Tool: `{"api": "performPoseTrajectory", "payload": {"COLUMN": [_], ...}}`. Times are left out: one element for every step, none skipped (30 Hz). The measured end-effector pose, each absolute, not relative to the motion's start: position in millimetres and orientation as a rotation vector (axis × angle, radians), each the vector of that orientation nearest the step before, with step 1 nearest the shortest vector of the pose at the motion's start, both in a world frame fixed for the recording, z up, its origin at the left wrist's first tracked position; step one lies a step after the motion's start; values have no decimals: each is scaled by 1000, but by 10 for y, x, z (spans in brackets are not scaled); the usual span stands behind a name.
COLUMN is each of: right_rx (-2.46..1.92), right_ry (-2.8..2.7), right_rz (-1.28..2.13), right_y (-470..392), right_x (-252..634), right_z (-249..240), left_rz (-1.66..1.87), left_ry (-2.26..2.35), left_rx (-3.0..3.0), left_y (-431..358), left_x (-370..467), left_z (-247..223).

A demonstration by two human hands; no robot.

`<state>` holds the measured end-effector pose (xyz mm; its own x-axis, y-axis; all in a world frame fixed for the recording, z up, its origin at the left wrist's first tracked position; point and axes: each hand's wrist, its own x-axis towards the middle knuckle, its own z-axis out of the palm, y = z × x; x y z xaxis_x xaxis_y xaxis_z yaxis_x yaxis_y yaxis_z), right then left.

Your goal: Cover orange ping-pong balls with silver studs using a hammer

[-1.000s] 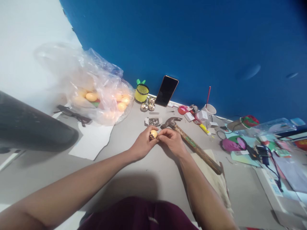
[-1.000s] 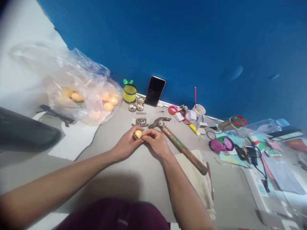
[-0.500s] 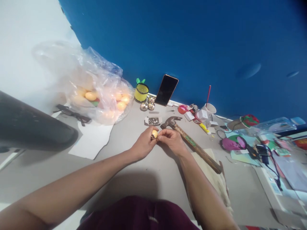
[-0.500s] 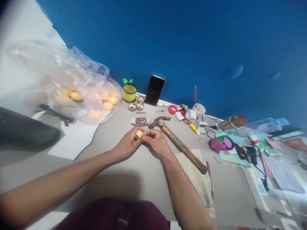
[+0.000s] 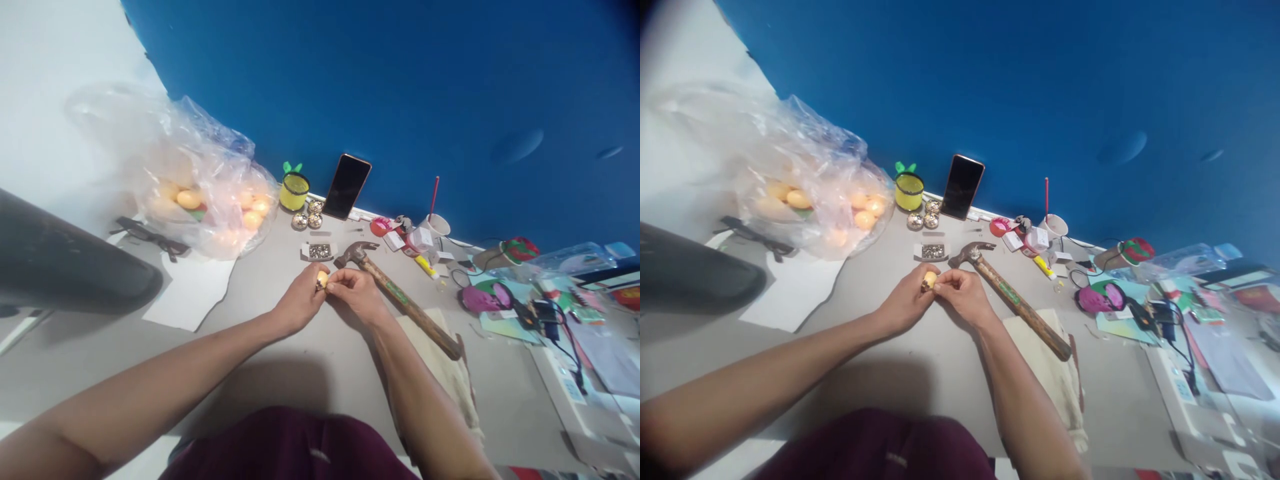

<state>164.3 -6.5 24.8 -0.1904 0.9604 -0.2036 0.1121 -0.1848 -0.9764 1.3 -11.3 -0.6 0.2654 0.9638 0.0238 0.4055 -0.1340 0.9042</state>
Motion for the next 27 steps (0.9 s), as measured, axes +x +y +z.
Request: {"api": "performPoseTrajectory", "payload": {"right_rx": [-1344,-1368,-1397,-1428,-1456,-1473,-1476,-1462,-1437,-1405,-1370,-1338,-1312,-1291,-1276,-1269,-1268,-1272,-1276,-1277,-1275,-1272,-1267,-1264,-1261,-1258,-1253], "right_ry": [-1370,-1411,-1453,-1492,-1525,-1545,-1549,-1537,-1507,-1470,-1431,-1400,-1382,-1374,-1373,-1373,-1370,-1364,-1353,-1339,-1324,-1309,-1296,-1281,-1269,-1260,-1252], "right_rz": [1417,1364,1299,1221,1147,1092,1069,1081,1122,1179,1236,1284,1325,1362,1394,1419,1434,1444,1451,1461,1473,1488,1504,1518,1532,1545,1559], "right_y": [-77,-88,-96,-101,-101,-97,-90,-81,-72,-66,-62,-61,-63,-67,-72,-76,-78,-79,-79,-77,-75,-73,-70,-68,-65,-63,-61], "right_x": [1630,1620,1615,1617,1627,1644,1665,1687,1706,1719,1723,1718,1706,1689,1670,1654,1642,1635,1634,1636,1641,1647,1653,1657,1660,1662,1663], "right_z": [250,253,257,262,271,282,295,309,322,332,338,338,332,322,308,293,279,267,258,253,252,252,253,255,255,254,251], "left_rz": [836,837,834,825,812,801,795,796,804,816,829,841,852,863,872,880,879,873,865,855,847,839,835,834,832,832,832], "left_ry": [1274,1275,1271,1258,1240,1227,1227,1238,1257,1270,1270,1253,1225,1193,1169,1156,1150,1152,1160,1170,1180,1186,1189,1192,1195,1198,1202], "left_rx": [1691,1691,1695,1704,1717,1727,1722,1699,1658,1606,1558,1524,1506,1499,1498,1499,1502,1508,1516,1524,1532,1538,1545,1554,1565,1579,1593], "left_y": [-115,-119,-124,-130,-138,-146,-153,-156,-156,-151,-143,-133,-123,-114,-107,-105,-106,-110,-116,-123,-130,-135,-139,-141,-141,-139,-138], "left_x": [13,13,12,10,7,4,0,-6,-12,-20,-28,-36,-43,-49,-52,-53,-52,-50,-47,-44,-40,-37,-34,-33,-31,-30,-29], "left_z": [-5,-1,3,10,17,25,33,41,48,54,57,58,58,56,56,56,60,66,74,82,90,97,100,101,98,94,88]}}
